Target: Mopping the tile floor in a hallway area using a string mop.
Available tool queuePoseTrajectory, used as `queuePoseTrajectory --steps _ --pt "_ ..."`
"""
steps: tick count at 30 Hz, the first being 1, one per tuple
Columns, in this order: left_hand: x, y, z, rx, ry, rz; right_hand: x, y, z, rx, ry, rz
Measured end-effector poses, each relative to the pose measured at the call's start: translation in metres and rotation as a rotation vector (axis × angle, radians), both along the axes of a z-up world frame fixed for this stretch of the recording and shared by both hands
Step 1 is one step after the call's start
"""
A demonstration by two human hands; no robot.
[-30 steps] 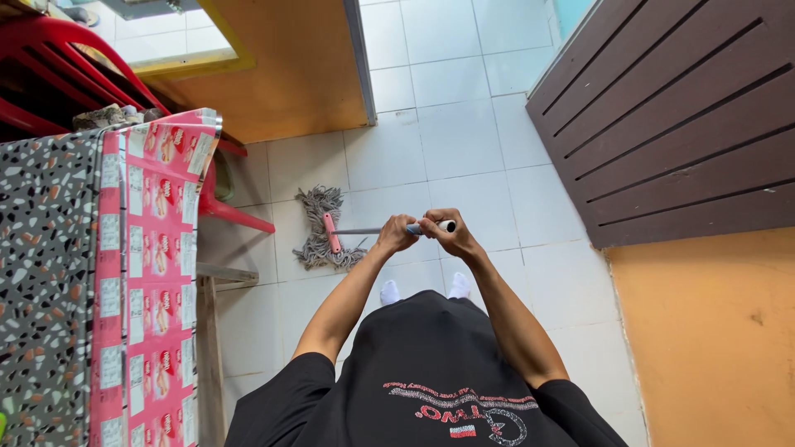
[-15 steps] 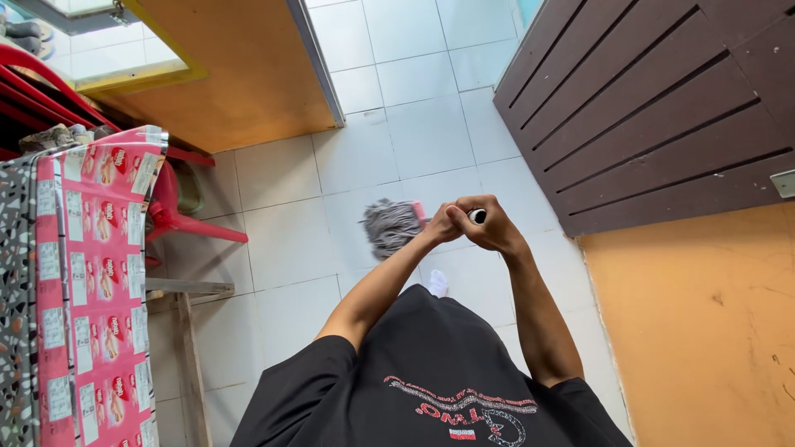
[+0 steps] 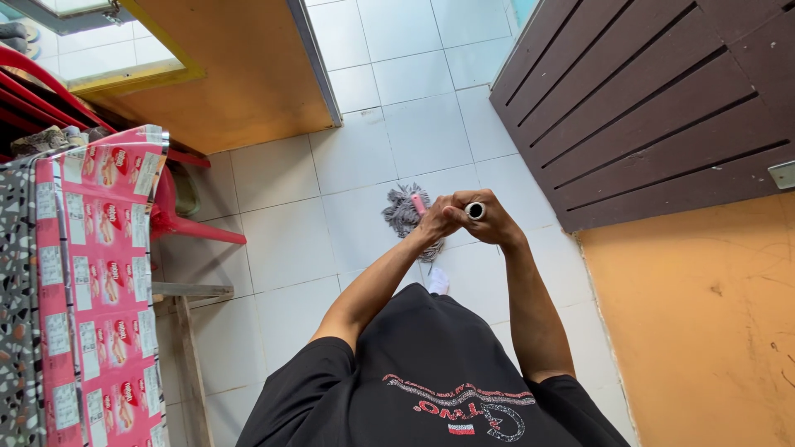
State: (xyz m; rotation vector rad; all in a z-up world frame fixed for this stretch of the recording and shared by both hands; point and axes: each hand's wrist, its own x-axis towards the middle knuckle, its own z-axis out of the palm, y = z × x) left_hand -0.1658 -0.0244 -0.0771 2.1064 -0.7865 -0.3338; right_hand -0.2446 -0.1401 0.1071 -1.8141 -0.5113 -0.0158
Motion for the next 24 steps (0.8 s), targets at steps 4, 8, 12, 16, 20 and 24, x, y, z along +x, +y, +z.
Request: queuePoseTrajectory --steps 4,8,12,16,20,24 --pt "-0.013 0.051 0.044 0.102 0.027 0.056 0.0 0.024 -0.011 0.057 0.017 0.04" --pt "-0.019 0.103 0.047 0.088 0.029 0.163 0.001 0.058 -0.023 0.215 0.112 0.057" --pt "-0.028 0.154 0.036 0.133 -0.031 0.202 0.001 0.097 -0.053 0.361 0.148 0.034" --pt "-0.035 0.191 0.031 0.17 -0.014 0.262 0.001 0.132 -0.087 0.408 0.165 0.005" --pt "-0.037 0.202 0.009 0.26 0.022 0.345 0.0 0.144 -0.109 0.44 0.155 -0.011" --pt "-0.037 0.183 -0.005 0.299 0.057 0.366 -0.006 0.121 -0.117 0.397 0.162 -0.107"
